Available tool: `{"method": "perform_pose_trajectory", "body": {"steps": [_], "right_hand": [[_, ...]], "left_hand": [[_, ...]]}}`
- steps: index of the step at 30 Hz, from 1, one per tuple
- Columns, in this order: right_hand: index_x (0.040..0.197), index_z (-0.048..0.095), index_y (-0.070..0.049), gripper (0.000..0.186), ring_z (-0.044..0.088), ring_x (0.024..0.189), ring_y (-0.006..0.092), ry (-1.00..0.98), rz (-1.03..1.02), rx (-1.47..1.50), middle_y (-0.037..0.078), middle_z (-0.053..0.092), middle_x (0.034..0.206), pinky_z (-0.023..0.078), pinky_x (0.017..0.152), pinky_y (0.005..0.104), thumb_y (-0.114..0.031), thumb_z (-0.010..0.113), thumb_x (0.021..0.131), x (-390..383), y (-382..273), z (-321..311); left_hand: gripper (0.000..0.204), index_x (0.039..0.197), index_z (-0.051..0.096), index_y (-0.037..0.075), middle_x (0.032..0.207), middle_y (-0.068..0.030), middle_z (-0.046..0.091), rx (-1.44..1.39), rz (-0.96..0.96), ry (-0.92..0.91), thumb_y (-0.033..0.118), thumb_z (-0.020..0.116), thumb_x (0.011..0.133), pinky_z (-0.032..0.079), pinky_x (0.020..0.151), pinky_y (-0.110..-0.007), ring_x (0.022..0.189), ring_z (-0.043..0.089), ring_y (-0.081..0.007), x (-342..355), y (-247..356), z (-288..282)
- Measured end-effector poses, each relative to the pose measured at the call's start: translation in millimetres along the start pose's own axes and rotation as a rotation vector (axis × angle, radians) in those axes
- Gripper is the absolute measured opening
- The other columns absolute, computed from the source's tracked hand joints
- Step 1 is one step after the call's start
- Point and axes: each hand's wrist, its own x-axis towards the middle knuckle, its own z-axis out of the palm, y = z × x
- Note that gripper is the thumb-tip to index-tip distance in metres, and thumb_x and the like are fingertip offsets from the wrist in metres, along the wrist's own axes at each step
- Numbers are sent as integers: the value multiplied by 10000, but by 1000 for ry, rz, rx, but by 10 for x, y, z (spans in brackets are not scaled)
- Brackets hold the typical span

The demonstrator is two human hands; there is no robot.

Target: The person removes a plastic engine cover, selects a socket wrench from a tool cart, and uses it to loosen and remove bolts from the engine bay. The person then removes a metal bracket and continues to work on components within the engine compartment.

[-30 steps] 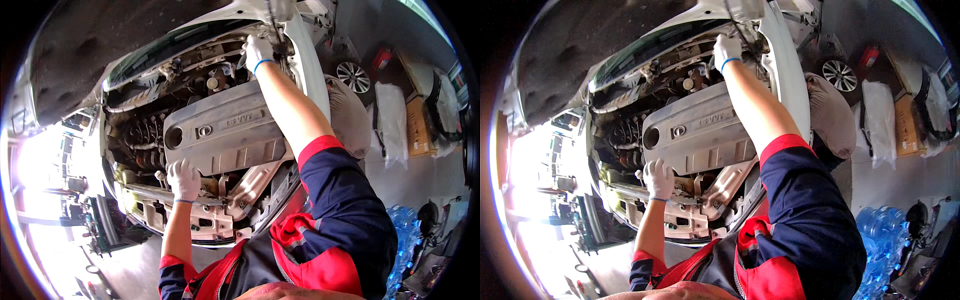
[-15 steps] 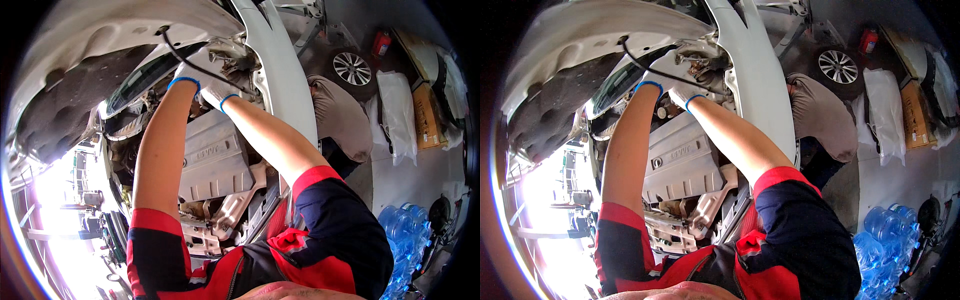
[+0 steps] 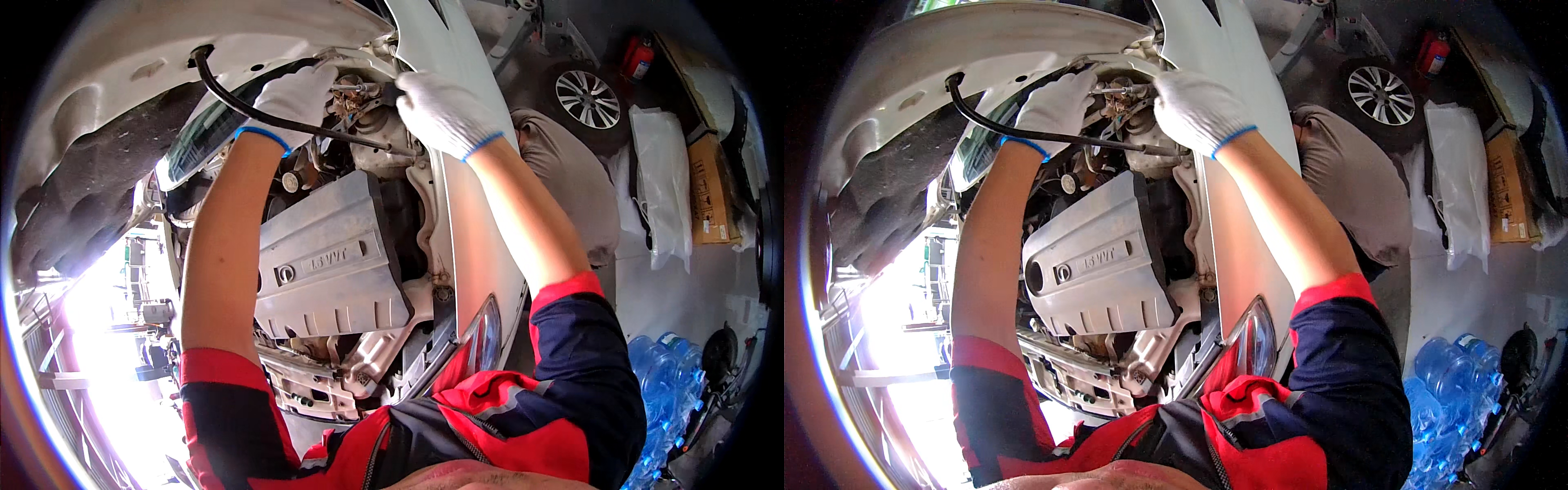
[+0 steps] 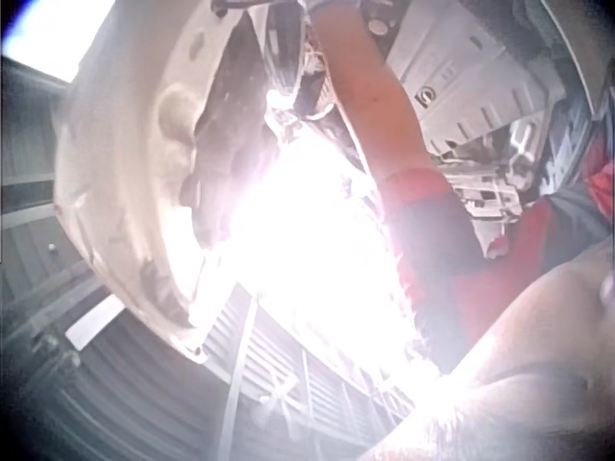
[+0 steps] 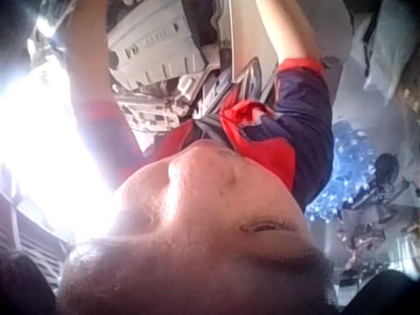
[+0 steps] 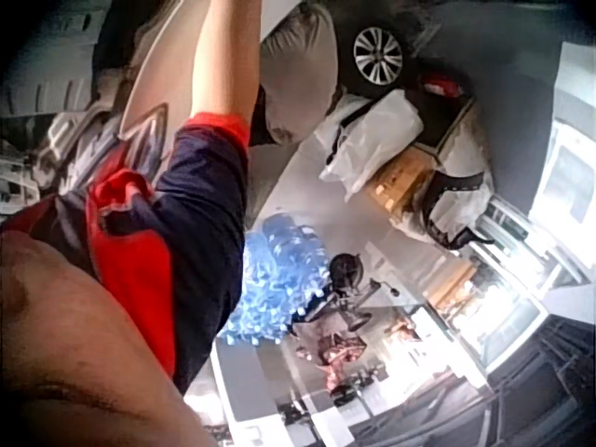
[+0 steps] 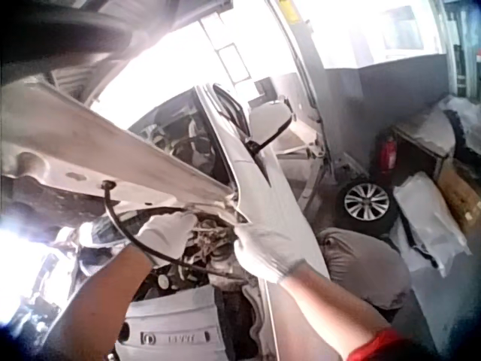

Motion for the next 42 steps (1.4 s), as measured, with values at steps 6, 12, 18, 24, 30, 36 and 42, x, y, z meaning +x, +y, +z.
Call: {"method": "perform_pose_trajectory", "body": {"steps": [6,12,18,24,30,36,42], "right_hand": [[993,670,-10,206,737,915,386,-93,22,-59,229,731,967,587,772,496,-119,502,943,546,-33,764],[1031,690,-44,217,748,937,361,16,-2,-88,190,746,1000,598,769,488,-139,514,950,504,52,893],[1017,703,-48,223,750,937,348,18,6,-136,186,751,998,596,773,475,-137,510,952,543,52,905],[1053,680,-81,241,742,895,333,29,-9,-178,137,738,994,592,744,459,-294,576,1010,539,101,964],[1026,682,-79,227,743,878,337,59,-3,-165,141,738,936,594,735,461,-271,563,1007,537,71,945],[1022,681,-78,218,741,890,340,35,16,-167,141,742,950,593,748,466,-263,570,992,535,110,980],[1022,678,-77,216,738,923,334,36,7,-178,136,737,963,591,760,468,-262,569,998,548,40,932]], "left_hand": [[327,1206,617,7,1029,-289,698,-129,-54,-47,232,553,977,547,895,-522,1026,684,-452,301,-40,204],[321,1206,580,25,1072,-272,691,110,59,-26,285,511,1029,530,886,-532,1031,673,-446,93,3,-51],[446,1104,616,-56,983,-277,711,-752,-496,-278,376,555,1011,542,820,-499,957,695,-436,139,100,-8],[308,1168,602,18,937,-217,702,-165,-210,38,268,593,989,558,790,-452,949,708,-364,38,-91,238],[310,1133,651,17,1057,-260,713,20,-79,-176,259,616,943,570,877,-472,1018,700,-398,283,-2,96],[282,1127,697,47,1054,-257,711,-179,-47,142,249,602,956,565,871,-483,1049,696,-390,186,56,177],[275,1047,648,14,960,-197,728,-156,-101,-56,272,573,988,562,788,-509,926,718,-399,133,64,97]]}}
